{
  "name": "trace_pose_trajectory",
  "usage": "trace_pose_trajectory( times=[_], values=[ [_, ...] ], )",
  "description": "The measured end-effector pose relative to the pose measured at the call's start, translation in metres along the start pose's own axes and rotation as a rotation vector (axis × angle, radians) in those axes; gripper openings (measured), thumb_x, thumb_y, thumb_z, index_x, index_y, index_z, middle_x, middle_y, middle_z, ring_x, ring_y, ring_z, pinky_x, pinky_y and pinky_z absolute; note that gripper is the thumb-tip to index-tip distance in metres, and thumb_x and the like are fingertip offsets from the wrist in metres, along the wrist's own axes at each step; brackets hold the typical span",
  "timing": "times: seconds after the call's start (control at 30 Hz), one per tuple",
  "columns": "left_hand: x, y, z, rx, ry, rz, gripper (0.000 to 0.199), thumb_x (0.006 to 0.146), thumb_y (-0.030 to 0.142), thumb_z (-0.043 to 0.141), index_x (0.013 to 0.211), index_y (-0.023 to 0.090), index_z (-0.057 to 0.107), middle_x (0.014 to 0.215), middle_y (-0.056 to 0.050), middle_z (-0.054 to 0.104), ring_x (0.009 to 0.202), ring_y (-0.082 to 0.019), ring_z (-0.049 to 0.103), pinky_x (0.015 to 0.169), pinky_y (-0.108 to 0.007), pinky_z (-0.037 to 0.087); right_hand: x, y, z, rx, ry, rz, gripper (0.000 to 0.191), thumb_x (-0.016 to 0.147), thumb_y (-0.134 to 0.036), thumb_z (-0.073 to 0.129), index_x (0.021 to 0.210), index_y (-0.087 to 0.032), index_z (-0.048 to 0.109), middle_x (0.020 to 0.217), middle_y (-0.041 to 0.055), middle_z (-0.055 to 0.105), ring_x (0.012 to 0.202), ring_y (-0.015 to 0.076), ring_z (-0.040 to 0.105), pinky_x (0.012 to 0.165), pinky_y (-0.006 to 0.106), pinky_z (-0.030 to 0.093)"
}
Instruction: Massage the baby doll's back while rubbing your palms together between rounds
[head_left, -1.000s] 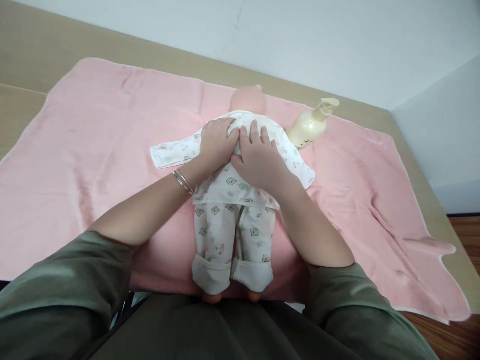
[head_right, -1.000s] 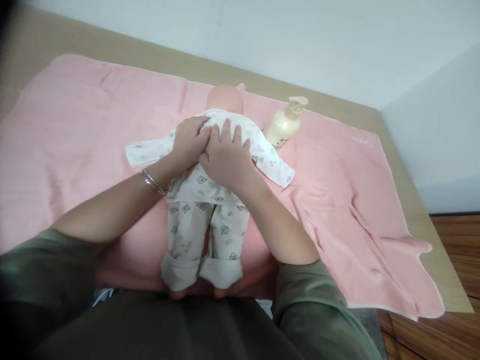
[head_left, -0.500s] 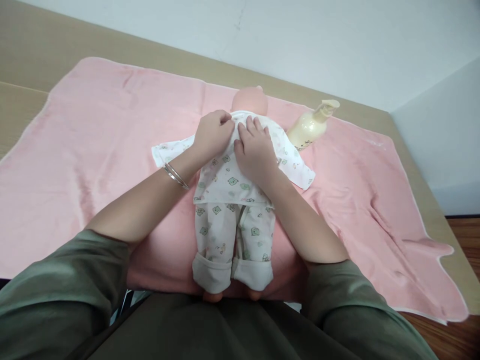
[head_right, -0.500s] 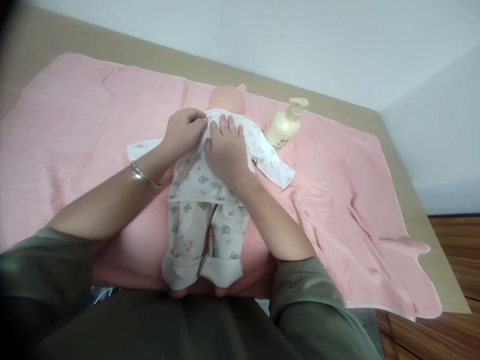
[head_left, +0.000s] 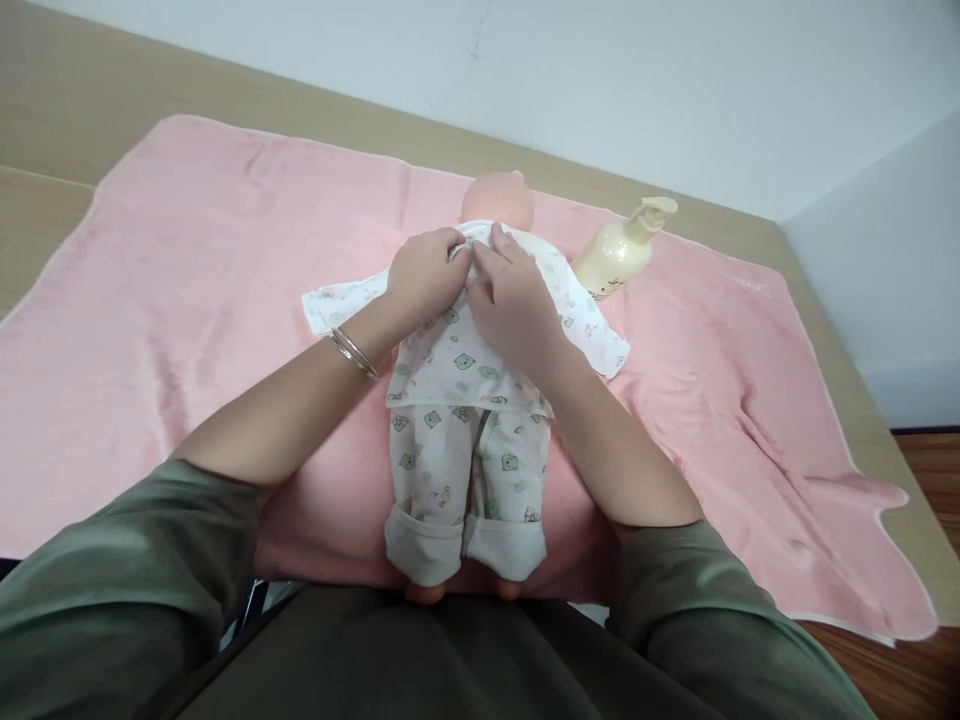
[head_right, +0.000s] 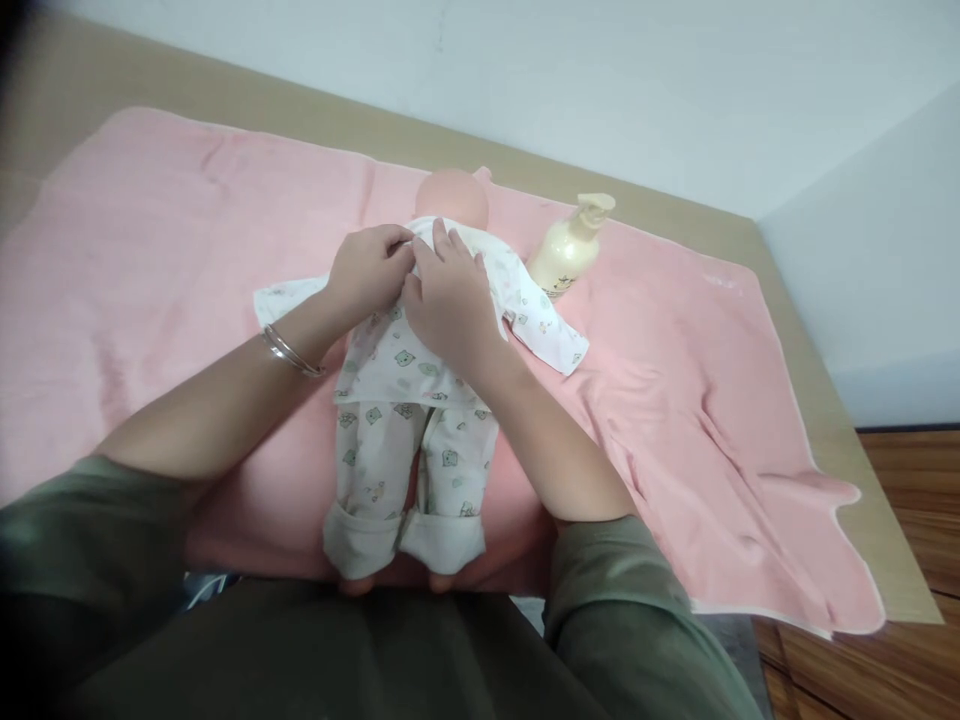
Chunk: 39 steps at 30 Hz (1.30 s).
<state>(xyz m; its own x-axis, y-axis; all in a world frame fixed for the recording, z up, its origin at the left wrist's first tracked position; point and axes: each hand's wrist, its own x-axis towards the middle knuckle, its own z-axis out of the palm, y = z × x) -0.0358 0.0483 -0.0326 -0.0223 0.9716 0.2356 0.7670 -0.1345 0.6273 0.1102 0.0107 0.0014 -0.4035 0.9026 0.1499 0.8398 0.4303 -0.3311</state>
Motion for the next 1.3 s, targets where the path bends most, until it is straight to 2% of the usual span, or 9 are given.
trace_pose_trajectory(
  times=[0.13, 0.33, 0.53, 0.8, 0.9, 0.97, 1.1, 1.2, 1.3],
  values=[
    [0.000, 0.000, 0.001, -0.003, -0.003, -0.012, 0.030, 0.093, 0.026, 0.043, 0.088, 0.024, 0.073, 0.096, -0.007, 0.078, 0.090, -0.026, 0.067, 0.086, -0.043, 0.056, -0.002, -0.001, -0.006, -0.010, 0.079, 0.019, 0.060, 0.102, -0.020, 0.032, 0.160, -0.020, 0.047, 0.178, 0.0079, 0.032, 0.169, 0.0286, 0.022, 0.138, 0.060, 0.024],
    [-0.003, 0.004, -0.001, -0.011, -0.003, -0.015, 0.032, 0.093, 0.026, 0.042, 0.093, 0.024, 0.073, 0.105, -0.010, 0.078, 0.100, -0.028, 0.068, 0.095, -0.047, 0.055, 0.005, 0.007, 0.010, -0.008, 0.046, 0.073, 0.058, 0.105, -0.032, 0.038, 0.161, -0.021, 0.046, 0.178, 0.0102, 0.032, 0.169, 0.0375, 0.019, 0.134, 0.072, 0.021],
    [-0.004, 0.006, -0.002, -0.017, -0.010, -0.028, 0.030, 0.093, 0.025, 0.042, 0.084, 0.026, 0.071, 0.093, -0.008, 0.076, 0.089, -0.026, 0.065, 0.088, -0.045, 0.055, 0.001, 0.001, -0.003, -0.016, 0.151, 0.087, 0.056, 0.106, -0.028, 0.035, 0.161, -0.026, 0.047, 0.178, 0.0055, 0.033, 0.171, 0.0308, 0.014, 0.137, 0.064, 0.023],
    [-0.002, 0.002, 0.000, 0.017, -0.016, 0.009, 0.030, 0.094, 0.028, 0.042, 0.093, 0.023, 0.071, 0.106, -0.011, 0.078, 0.098, -0.028, 0.068, 0.095, -0.046, 0.055, -0.002, -0.002, 0.004, -0.104, -0.092, 0.057, 0.062, 0.105, -0.025, 0.039, 0.166, -0.013, 0.038, 0.181, 0.0154, 0.023, 0.169, 0.0421, 0.016, 0.134, 0.075, 0.019],
    [-0.003, 0.005, -0.002, 0.077, -0.053, 0.018, 0.031, 0.096, 0.027, 0.039, 0.095, 0.022, 0.070, 0.107, -0.013, 0.077, 0.097, -0.029, 0.068, 0.093, -0.047, 0.055, -0.011, -0.006, -0.012, -0.077, -0.171, 0.010, 0.064, 0.103, -0.023, 0.044, 0.165, -0.012, 0.039, 0.180, 0.0154, 0.024, 0.169, 0.0457, 0.016, 0.132, 0.076, 0.024],
    [-0.004, 0.008, -0.005, 0.138, -0.090, 0.038, 0.031, 0.097, 0.027, 0.037, 0.093, 0.022, 0.068, 0.101, -0.014, 0.076, 0.092, -0.030, 0.067, 0.091, -0.049, 0.055, -0.016, -0.004, -0.028, -0.034, -0.211, -0.026, 0.060, 0.101, -0.020, 0.043, 0.161, -0.014, 0.046, 0.177, 0.0146, 0.034, 0.165, 0.0447, 0.029, 0.130, 0.073, 0.033],
    [-0.006, 0.015, -0.018, 0.190, -0.172, 0.095, 0.023, 0.096, 0.027, 0.043, 0.092, 0.024, 0.066, 0.095, -0.011, 0.072, 0.093, -0.031, 0.067, 0.091, -0.049, 0.056, -0.018, 0.009, -0.063, 0.056, -0.082, -0.006, 0.050, 0.100, -0.020, 0.045, 0.148, -0.022, 0.061, 0.162, 0.0098, 0.057, 0.153, 0.0402, 0.050, 0.127, 0.067, 0.043],
    [-0.013, 0.025, -0.035, 0.266, -0.291, 0.243, 0.026, 0.088, 0.019, 0.055, 0.108, 0.025, 0.069, 0.113, -0.012, 0.072, 0.114, -0.035, 0.066, 0.105, -0.052, 0.054, -0.022, 0.023, -0.091, 0.068, 0.086, 0.060, 0.052, 0.102, -0.026, 0.042, 0.151, -0.022, 0.061, 0.161, 0.0051, 0.059, 0.157, 0.0403, 0.046, 0.128, 0.065, 0.042],
    [-0.030, 0.038, -0.047, 0.342, -0.405, 0.455, 0.061, 0.080, 0.018, 0.069, 0.141, 0.024, 0.061, 0.150, -0.013, 0.059, 0.152, -0.043, 0.045, 0.129, -0.064, 0.035, -0.030, 0.044, -0.121, 0.065, 0.222, 0.125, 0.063, 0.101, -0.035, 0.037, 0.160, -0.019, 0.052, 0.169, 0.0042, 0.050, 0.157, 0.0391, 0.045, 0.125, 0.060, 0.042]
  ],
)
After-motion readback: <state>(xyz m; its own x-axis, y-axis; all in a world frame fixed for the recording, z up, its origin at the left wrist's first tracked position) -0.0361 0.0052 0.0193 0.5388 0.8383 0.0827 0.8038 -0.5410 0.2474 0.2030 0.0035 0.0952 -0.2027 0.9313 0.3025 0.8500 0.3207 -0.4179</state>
